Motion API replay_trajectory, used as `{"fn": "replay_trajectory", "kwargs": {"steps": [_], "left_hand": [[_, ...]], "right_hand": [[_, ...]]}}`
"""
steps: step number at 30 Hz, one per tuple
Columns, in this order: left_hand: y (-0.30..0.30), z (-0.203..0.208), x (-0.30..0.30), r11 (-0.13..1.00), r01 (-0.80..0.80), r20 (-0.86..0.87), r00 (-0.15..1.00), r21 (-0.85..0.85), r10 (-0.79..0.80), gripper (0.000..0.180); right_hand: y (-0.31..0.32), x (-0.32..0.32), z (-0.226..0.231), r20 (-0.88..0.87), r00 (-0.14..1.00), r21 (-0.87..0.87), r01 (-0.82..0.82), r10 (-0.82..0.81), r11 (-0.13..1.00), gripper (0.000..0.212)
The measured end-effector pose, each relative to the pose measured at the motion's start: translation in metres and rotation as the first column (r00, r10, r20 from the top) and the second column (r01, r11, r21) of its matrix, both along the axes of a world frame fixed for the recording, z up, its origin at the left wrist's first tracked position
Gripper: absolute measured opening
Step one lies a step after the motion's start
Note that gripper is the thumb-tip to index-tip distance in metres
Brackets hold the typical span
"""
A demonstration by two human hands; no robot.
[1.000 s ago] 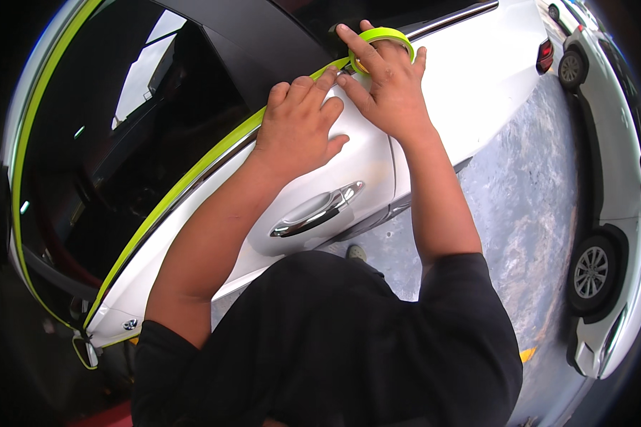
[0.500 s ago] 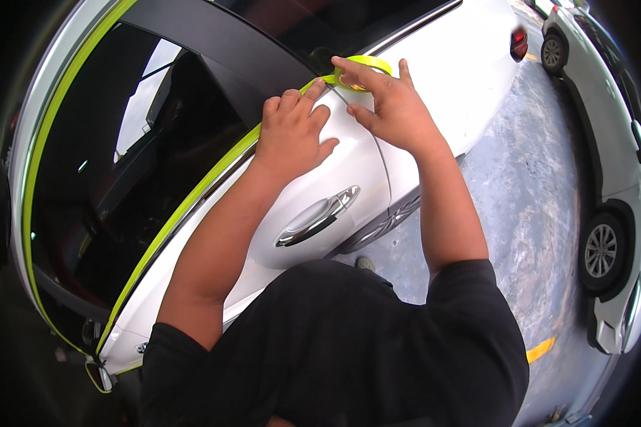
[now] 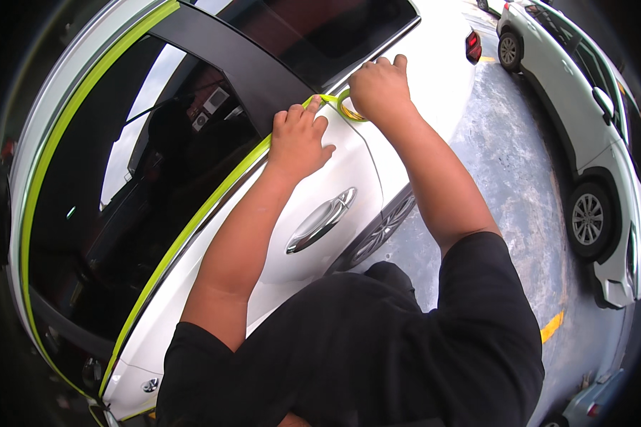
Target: The person applies bright green masking tape along the window frames and body lines of a white car. They smooth the tape with their hands to ensure adhesion, working around the side windows, door handles, and front bumper area.
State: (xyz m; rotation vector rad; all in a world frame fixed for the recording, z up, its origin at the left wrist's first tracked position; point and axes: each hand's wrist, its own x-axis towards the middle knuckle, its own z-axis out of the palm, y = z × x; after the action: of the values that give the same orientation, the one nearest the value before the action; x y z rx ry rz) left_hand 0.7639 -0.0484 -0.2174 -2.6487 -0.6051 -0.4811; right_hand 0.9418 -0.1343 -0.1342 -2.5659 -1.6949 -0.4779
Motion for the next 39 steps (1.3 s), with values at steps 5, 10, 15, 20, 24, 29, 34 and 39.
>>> {"fn": "replay_trajectory", "kwargs": {"steps": [5,10,15,20,24,29,34,39], "left_hand": [[-0.004,0.005,0.001,0.999,-0.035,-0.029,0.999,0.012,0.035,0.051],[-0.012,-0.001,0.001,0.995,-0.102,-0.021,0.995,0.013,0.103,0.049],[-0.028,-0.01,0.009,0.979,-0.187,0.08,0.978,-0.086,0.194,0.037],[-0.027,-0.016,0.016,0.971,-0.204,0.298,0.926,-0.127,0.234,0.03],[-0.029,-0.02,0.03,0.963,-0.256,0.381,0.885,-0.08,0.267,0.024],[-0.011,-0.024,0.046,0.902,-0.418,0.65,0.656,-0.11,0.384,0.018],[0.0,-0.02,0.072,0.749,-0.63,0.729,0.413,-0.205,0.546,0.022],[0.004,-0.026,0.088,0.688,-0.683,0.753,0.313,-0.244,0.578,0.027]], "right_hand": [[0.018,0.037,0.009,-0.324,0.922,0.042,-0.211,0.213,0.977,0.033],[0.033,0.064,-0.006,-0.233,0.88,0.155,-0.385,0.413,0.91,0.043],[0.053,0.074,-0.016,-0.225,0.861,-0.076,-0.482,0.456,0.873,0.038],[0.067,0.073,0.001,-0.149,0.816,-0.133,-0.576,0.558,0.807,0.036],[0.077,0.064,0.026,0.023,0.804,-0.346,-0.551,0.594,0.76,0.037],[0.092,0.069,0.024,0.052,0.777,-0.325,-0.581,0.627,0.746,0.033],[0.08,0.068,0.022,0.02,0.798,-0.276,-0.575,0.603,0.77,0.03],[0.083,0.073,0.01,0.017,0.79,-0.192,-0.598,0.612,0.778,0.023]]}}
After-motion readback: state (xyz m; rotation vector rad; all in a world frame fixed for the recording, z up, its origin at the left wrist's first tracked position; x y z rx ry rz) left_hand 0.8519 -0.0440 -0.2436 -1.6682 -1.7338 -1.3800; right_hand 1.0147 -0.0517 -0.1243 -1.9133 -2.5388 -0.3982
